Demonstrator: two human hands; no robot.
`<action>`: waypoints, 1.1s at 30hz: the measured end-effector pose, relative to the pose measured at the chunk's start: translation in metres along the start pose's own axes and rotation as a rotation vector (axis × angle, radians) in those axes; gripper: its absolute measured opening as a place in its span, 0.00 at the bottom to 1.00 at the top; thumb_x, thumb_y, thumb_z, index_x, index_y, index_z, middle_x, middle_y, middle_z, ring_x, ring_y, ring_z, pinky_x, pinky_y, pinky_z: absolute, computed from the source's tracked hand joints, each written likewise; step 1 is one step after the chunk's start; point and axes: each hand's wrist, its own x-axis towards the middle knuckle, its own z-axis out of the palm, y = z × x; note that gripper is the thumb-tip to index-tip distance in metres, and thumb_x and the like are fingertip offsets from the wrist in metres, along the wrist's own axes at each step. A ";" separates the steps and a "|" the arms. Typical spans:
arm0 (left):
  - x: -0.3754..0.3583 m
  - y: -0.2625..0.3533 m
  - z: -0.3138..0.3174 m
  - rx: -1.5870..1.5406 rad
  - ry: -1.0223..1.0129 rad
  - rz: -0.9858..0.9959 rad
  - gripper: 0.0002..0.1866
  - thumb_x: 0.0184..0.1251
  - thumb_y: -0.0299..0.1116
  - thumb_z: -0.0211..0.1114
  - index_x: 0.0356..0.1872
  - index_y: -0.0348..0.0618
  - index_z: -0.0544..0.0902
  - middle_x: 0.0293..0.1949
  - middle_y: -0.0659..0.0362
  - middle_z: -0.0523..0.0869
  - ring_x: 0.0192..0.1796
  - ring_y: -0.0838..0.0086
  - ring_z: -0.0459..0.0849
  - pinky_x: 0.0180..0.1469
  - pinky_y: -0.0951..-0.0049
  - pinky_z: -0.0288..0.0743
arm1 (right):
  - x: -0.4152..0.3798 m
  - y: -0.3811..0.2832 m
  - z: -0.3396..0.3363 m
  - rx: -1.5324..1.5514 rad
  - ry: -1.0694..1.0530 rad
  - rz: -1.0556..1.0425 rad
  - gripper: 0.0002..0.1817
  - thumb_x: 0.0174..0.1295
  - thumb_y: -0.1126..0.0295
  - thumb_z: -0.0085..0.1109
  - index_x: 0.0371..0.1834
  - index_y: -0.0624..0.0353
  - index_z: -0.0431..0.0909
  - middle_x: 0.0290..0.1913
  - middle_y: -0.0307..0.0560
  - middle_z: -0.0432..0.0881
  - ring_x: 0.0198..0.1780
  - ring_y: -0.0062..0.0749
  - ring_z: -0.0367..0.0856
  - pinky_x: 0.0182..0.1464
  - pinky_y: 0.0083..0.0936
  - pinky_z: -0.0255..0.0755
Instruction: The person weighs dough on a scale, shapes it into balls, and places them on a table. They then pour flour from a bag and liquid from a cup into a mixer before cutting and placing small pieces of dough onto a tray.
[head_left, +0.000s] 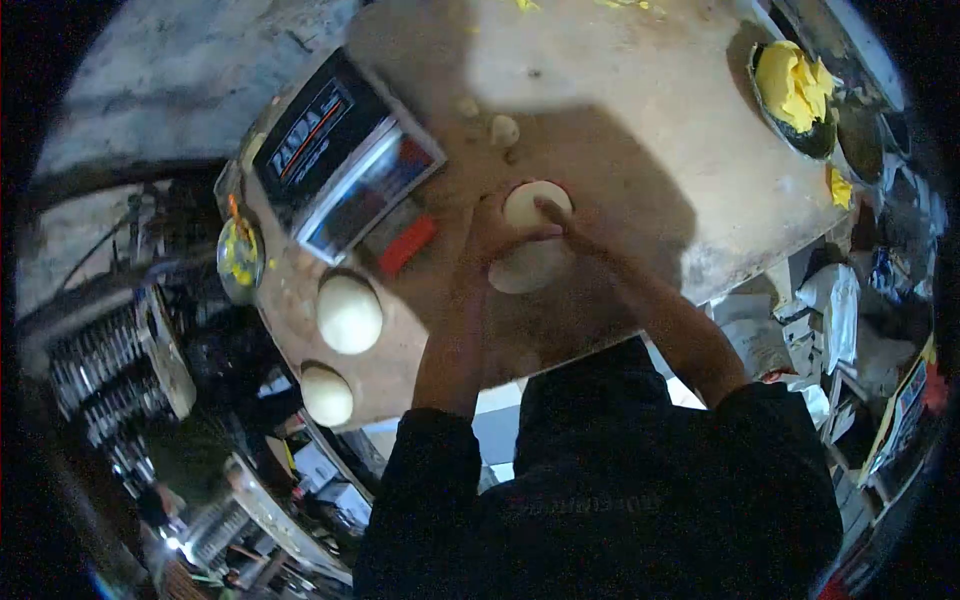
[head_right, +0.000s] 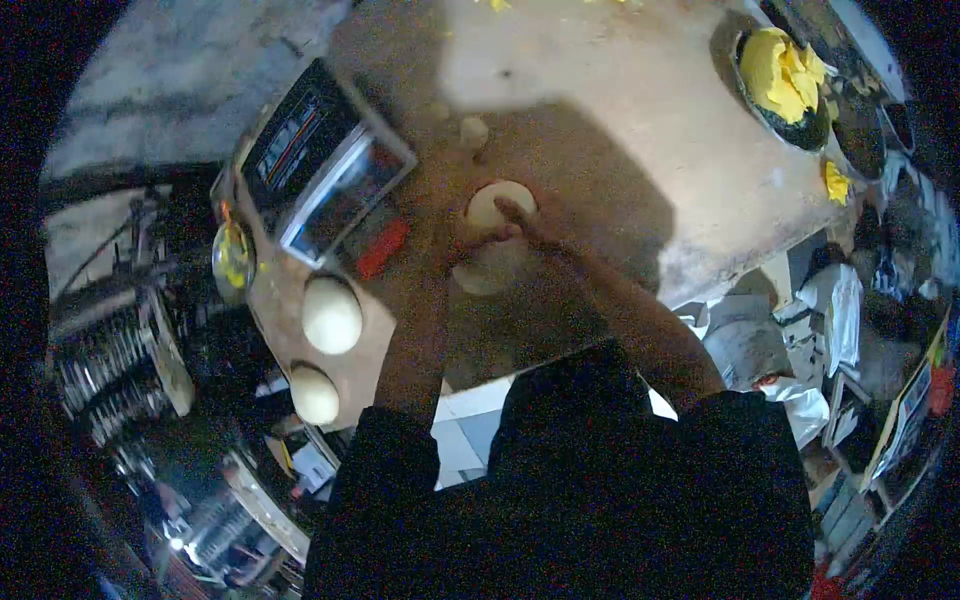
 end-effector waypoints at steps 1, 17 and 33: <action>-0.014 -0.001 -0.001 0.051 0.030 -0.077 0.44 0.34 0.49 0.85 0.58 0.44 0.77 0.53 0.54 0.82 0.57 0.62 0.80 0.60 0.62 0.75 | -0.017 -0.008 0.005 -0.059 -0.067 0.013 0.33 0.62 0.45 0.60 0.60 0.60 0.74 0.59 0.58 0.78 0.62 0.47 0.74 0.66 0.43 0.63; -0.074 -0.178 0.073 -0.579 0.172 0.072 0.52 0.34 0.55 0.84 0.63 0.40 0.72 0.56 0.47 0.80 0.60 0.58 0.78 0.61 0.58 0.73 | -0.036 -0.006 0.077 -0.638 -0.343 -0.237 0.28 0.62 0.40 0.57 0.51 0.51 0.82 0.49 0.48 0.83 0.58 0.41 0.77 0.63 0.38 0.66; -0.213 -0.063 0.070 -0.828 0.610 -0.194 0.54 0.44 0.50 0.82 0.66 0.31 0.60 0.60 0.45 0.74 0.62 0.59 0.74 0.62 0.59 0.72 | -0.072 0.071 0.042 -0.474 -0.259 -0.132 0.31 0.68 0.49 0.50 0.68 0.57 0.66 0.56 0.57 0.78 0.56 0.48 0.77 0.59 0.46 0.69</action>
